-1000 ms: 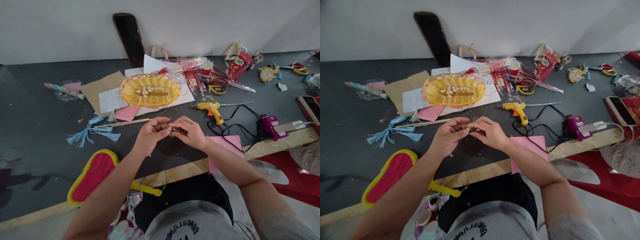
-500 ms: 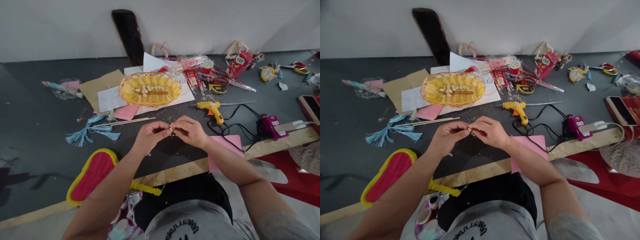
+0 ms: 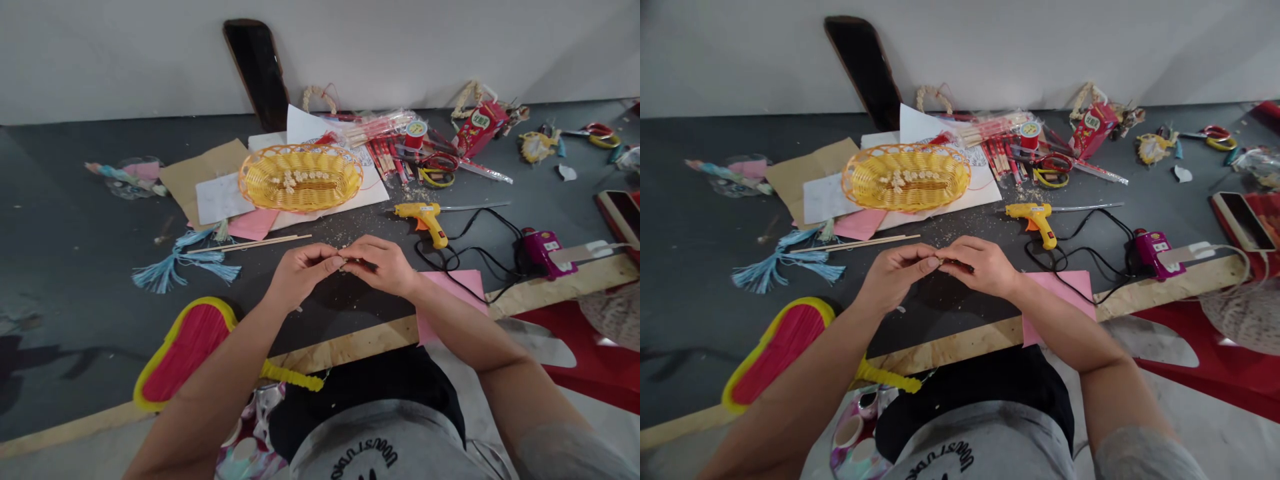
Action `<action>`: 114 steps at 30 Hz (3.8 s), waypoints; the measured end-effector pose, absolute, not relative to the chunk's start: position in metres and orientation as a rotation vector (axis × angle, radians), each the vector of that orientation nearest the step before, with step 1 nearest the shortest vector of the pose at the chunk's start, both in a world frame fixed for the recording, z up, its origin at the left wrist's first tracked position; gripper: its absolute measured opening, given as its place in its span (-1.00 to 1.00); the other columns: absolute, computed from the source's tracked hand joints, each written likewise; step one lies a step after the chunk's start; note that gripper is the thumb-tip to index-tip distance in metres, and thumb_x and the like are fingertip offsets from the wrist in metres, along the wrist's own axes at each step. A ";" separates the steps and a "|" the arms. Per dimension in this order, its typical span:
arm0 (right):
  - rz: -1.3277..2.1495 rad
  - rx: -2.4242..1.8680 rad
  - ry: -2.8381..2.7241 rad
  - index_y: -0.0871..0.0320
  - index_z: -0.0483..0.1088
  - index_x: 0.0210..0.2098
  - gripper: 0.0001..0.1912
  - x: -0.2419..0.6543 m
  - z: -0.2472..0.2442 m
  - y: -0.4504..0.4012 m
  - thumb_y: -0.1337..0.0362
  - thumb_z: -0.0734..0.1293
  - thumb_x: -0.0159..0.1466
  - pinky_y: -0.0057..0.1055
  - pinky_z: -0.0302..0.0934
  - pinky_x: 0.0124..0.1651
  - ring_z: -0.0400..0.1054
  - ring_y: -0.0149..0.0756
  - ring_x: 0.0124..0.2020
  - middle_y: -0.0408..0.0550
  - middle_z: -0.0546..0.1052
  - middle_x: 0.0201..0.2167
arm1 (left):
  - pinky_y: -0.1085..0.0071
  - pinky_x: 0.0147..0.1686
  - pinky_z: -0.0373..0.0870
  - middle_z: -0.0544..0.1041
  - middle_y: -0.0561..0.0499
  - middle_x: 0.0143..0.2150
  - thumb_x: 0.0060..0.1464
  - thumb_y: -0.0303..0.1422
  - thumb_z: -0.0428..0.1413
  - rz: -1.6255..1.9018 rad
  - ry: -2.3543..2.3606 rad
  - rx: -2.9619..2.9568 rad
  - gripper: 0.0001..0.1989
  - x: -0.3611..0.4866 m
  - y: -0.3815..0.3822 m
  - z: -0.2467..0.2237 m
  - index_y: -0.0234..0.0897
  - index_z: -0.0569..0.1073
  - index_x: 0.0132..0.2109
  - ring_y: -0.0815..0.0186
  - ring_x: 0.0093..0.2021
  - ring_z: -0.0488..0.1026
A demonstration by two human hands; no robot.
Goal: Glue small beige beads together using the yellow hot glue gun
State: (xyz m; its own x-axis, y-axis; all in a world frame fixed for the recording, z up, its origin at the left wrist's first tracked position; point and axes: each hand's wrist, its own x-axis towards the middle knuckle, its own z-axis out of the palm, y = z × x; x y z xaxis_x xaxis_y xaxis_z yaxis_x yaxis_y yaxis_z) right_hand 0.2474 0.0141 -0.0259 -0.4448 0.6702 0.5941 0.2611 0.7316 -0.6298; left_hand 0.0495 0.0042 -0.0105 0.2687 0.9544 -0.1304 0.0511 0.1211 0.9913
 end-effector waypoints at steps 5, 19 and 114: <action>0.550 -0.748 -2.034 0.10 0.53 -0.11 -0.84 0.248 -0.028 0.014 0.29 0.34 0.35 -0.37 0.46 -0.14 0.51 -0.31 -0.24 -0.01 0.61 -0.28 | 0.41 -0.26 0.37 0.60 -0.02 -0.35 -0.04 -0.18 0.33 0.890 1.089 1.216 -0.76 0.049 0.004 -0.014 -0.28 0.64 -0.32 0.31 -0.32 0.45; 0.603 -0.733 -1.985 0.08 0.55 -0.16 -0.87 0.244 -0.030 0.012 0.28 0.35 0.34 -0.38 0.45 -0.16 0.51 -0.33 -0.27 -0.04 0.60 -0.33 | 0.39 -0.28 0.36 0.55 -0.02 -0.40 -0.08 -0.15 0.34 0.959 1.092 1.146 -0.73 0.056 0.000 -0.017 -0.29 0.61 -0.41 0.30 -0.34 0.42; 0.988 -1.118 -1.608 0.15 0.32 -0.41 -0.79 0.252 -0.015 0.015 0.27 0.21 0.36 -0.50 0.04 -0.49 0.16 -0.50 -0.56 -0.21 0.34 -0.53 | 0.30 -0.11 0.43 0.64 -0.02 -0.27 0.16 -0.27 0.19 1.126 1.314 1.929 -0.87 0.051 0.005 -0.020 -0.14 0.64 -0.22 0.24 -0.19 0.52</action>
